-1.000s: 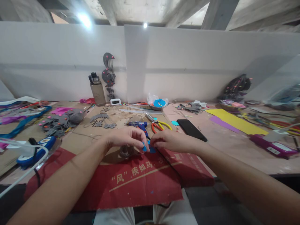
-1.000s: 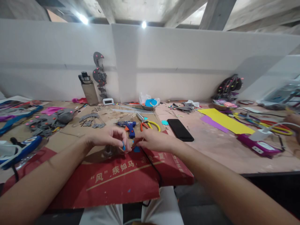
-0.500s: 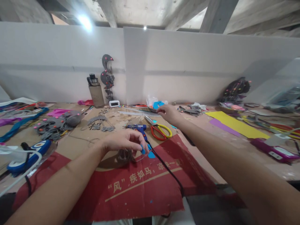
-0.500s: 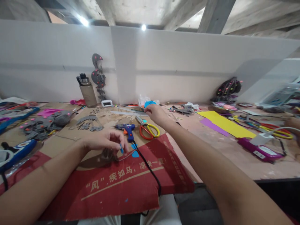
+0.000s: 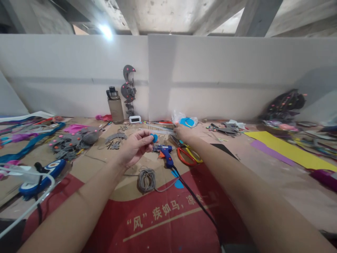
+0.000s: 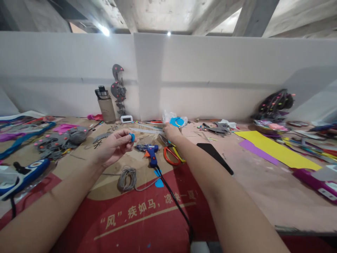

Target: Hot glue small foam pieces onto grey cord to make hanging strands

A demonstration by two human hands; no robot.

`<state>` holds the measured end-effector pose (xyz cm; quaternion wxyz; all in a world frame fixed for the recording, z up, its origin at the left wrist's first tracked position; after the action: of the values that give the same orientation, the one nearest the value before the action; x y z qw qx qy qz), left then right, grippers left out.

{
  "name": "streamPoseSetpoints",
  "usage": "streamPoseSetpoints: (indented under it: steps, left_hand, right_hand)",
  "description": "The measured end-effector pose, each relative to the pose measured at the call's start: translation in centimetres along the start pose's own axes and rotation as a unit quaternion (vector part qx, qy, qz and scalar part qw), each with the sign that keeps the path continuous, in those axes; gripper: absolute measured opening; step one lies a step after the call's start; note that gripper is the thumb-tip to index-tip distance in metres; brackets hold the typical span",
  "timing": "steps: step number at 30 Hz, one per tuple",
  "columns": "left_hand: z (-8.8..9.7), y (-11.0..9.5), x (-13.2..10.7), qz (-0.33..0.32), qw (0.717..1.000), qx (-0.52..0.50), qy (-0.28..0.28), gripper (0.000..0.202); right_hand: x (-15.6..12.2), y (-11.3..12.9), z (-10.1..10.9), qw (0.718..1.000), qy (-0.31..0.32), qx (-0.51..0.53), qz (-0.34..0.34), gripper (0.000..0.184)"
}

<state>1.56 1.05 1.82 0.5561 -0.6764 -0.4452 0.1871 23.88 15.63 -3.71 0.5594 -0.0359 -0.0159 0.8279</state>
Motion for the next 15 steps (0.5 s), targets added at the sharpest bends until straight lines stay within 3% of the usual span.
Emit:
streamPoseSetpoints:
  steps: [7,12,15]
  left_hand:
    - [0.5,0.3,0.1,0.016,0.999,-0.003,-0.034,0.021]
    - [0.7,0.2,0.3,0.011,0.998,-0.001,-0.063,0.02]
    - [0.8,0.0,0.4,0.003,0.997,0.011,-0.079,0.012]
  right_hand:
    - [-0.3,0.4,0.4,0.999,-0.024,0.024,-0.01,0.023]
    - [-1.8,0.9,3.5,0.993,-0.077,0.084,-0.023,0.026]
    - [-2.8,2.3,5.8,0.988,-0.075,0.135,0.012,0.022]
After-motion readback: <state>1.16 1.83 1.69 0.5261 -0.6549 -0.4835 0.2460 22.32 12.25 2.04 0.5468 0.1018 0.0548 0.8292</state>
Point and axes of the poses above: each hand's wrist, its own x-axis towards the middle knuckle, its own z-axis out of the back of the hand, y = z × x, the point moved 3 cm from there along x, towards the middle knuckle, and after that the axes turned 13 degrees about y, right-handed, at the moved point
